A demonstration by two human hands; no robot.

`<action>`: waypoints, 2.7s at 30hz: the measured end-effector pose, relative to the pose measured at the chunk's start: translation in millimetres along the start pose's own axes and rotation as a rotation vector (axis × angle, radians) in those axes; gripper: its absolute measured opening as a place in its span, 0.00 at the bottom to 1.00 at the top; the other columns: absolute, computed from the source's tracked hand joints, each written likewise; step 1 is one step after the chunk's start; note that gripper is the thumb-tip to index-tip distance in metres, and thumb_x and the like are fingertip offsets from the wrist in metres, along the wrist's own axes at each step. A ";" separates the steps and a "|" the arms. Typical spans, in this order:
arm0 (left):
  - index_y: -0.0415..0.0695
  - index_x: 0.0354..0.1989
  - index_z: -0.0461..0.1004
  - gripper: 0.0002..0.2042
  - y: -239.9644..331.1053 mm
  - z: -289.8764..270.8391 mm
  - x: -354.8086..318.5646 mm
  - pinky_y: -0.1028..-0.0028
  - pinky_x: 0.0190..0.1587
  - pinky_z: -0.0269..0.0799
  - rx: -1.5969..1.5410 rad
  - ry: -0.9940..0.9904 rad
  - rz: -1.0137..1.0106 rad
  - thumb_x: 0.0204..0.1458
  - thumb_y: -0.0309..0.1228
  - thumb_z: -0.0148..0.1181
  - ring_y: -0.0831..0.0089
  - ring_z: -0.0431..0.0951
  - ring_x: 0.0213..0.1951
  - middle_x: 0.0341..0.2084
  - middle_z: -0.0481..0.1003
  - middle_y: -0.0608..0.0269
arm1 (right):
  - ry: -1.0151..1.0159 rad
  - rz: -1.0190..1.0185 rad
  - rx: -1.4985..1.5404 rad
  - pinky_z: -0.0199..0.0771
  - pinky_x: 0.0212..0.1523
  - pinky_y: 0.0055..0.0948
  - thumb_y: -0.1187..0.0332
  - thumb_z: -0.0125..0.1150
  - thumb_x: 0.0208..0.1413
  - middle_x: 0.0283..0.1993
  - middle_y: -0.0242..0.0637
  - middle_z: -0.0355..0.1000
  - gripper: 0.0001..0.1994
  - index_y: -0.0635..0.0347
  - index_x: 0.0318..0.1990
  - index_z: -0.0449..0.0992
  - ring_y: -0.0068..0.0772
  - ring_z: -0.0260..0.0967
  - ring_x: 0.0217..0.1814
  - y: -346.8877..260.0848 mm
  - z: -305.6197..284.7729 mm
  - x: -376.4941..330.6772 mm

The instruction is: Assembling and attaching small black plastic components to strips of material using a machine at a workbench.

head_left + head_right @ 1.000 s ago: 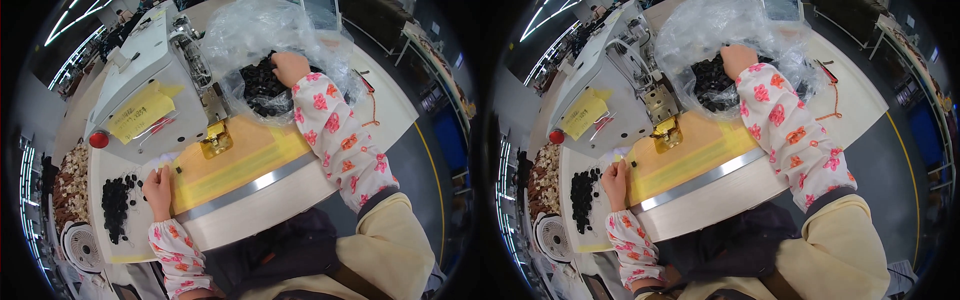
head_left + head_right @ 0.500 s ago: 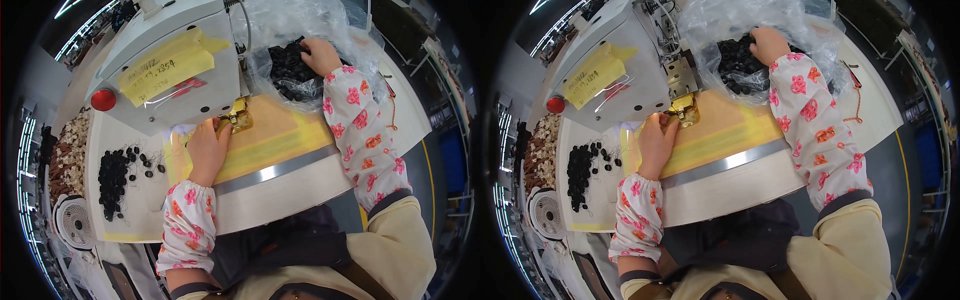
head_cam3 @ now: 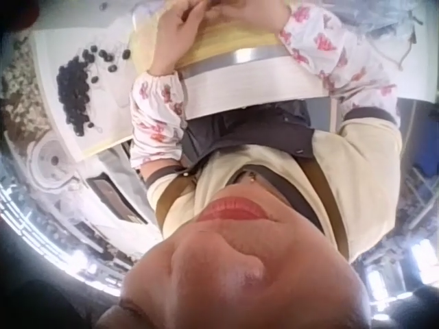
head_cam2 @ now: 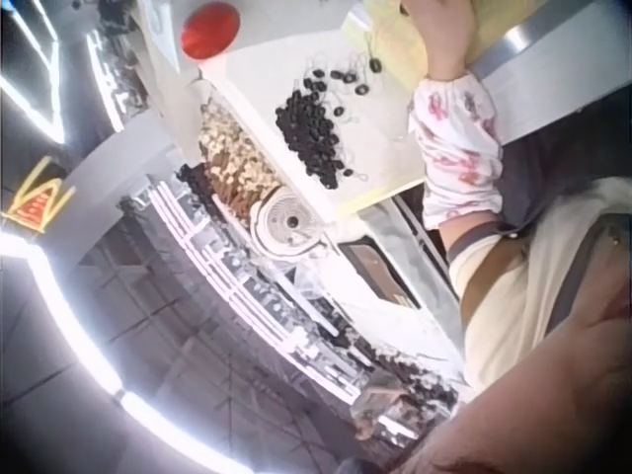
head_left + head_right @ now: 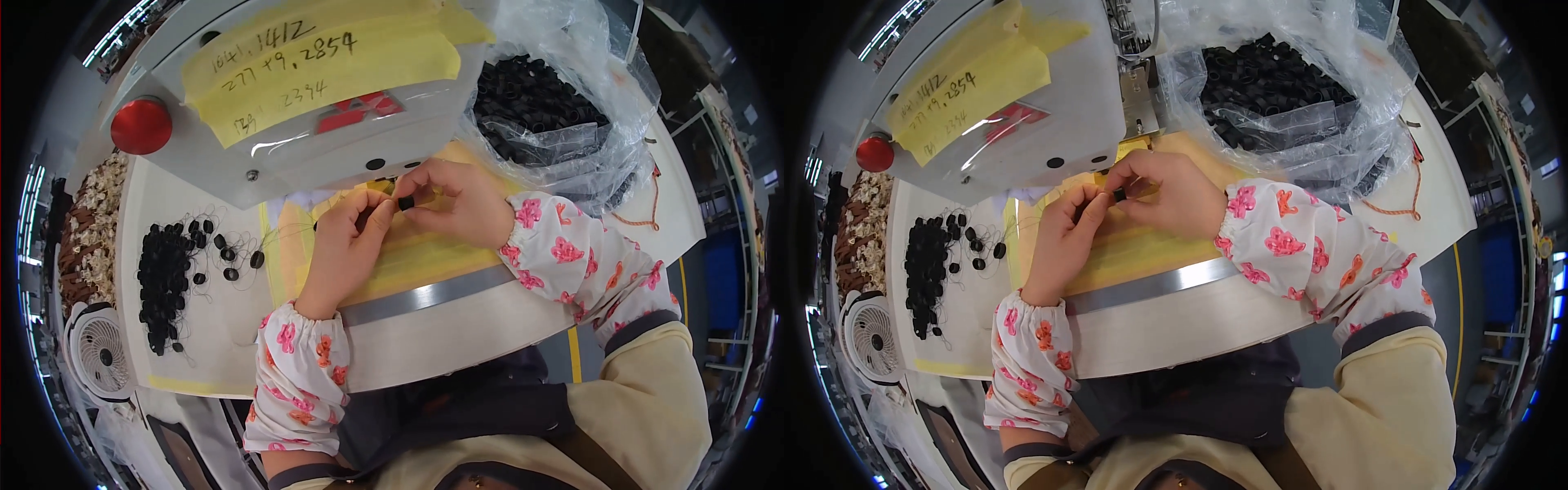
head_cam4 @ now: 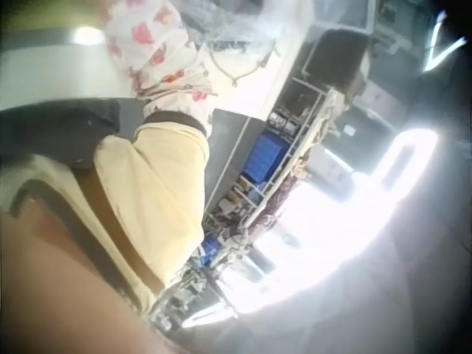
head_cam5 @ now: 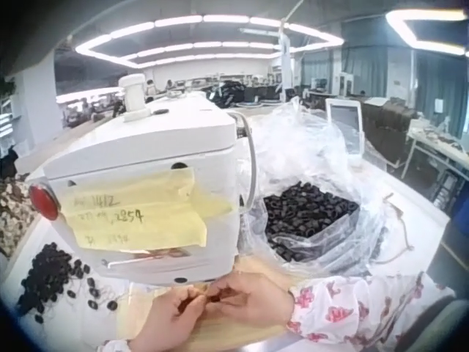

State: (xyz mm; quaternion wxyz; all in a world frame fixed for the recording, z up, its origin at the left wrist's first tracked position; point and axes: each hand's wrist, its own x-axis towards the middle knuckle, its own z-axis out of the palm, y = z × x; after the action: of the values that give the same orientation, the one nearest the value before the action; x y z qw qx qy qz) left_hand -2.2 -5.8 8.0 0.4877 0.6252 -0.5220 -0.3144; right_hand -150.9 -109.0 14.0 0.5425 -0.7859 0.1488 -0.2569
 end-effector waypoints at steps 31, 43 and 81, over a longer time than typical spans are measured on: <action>0.35 0.33 0.72 0.06 2.1 -12.8 3.1 0.83 0.31 0.66 0.035 -0.217 -0.052 0.46 0.23 0.55 0.84 0.70 0.26 0.23 0.73 0.66 | -0.078 -0.285 -0.259 0.68 0.31 0.26 0.78 0.59 0.40 0.34 0.38 0.69 0.05 0.61 0.27 0.71 0.36 0.69 0.32 8.0 -0.8 0.0; 0.37 0.29 0.72 0.12 3.0 -5.6 1.7 0.81 0.23 0.58 0.037 -0.214 0.014 0.50 0.35 0.53 0.83 0.62 0.20 0.16 0.67 0.69 | 0.122 -0.533 -0.554 0.67 0.22 0.27 0.80 0.58 0.36 0.34 0.38 0.69 0.09 0.61 0.24 0.64 0.35 0.67 0.23 10.2 6.1 -5.6; 0.40 0.21 0.69 0.06 -13.4 20.2 3.4 0.61 0.30 0.62 0.356 0.009 0.418 0.42 0.31 0.53 0.54 0.70 0.25 0.18 0.70 0.53 | -0.039 -0.429 -0.647 0.66 0.24 0.35 0.85 0.53 0.35 0.30 0.44 0.65 0.16 0.63 0.36 0.63 0.46 0.66 0.27 2.3 8.1 -14.7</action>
State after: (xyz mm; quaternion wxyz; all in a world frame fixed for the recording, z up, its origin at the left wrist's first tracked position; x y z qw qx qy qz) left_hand -15.0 -15.1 -10.8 0.4268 0.5812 -0.6845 -0.1074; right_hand -158.3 -96.1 6.1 0.2033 -0.9344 0.0438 -0.2893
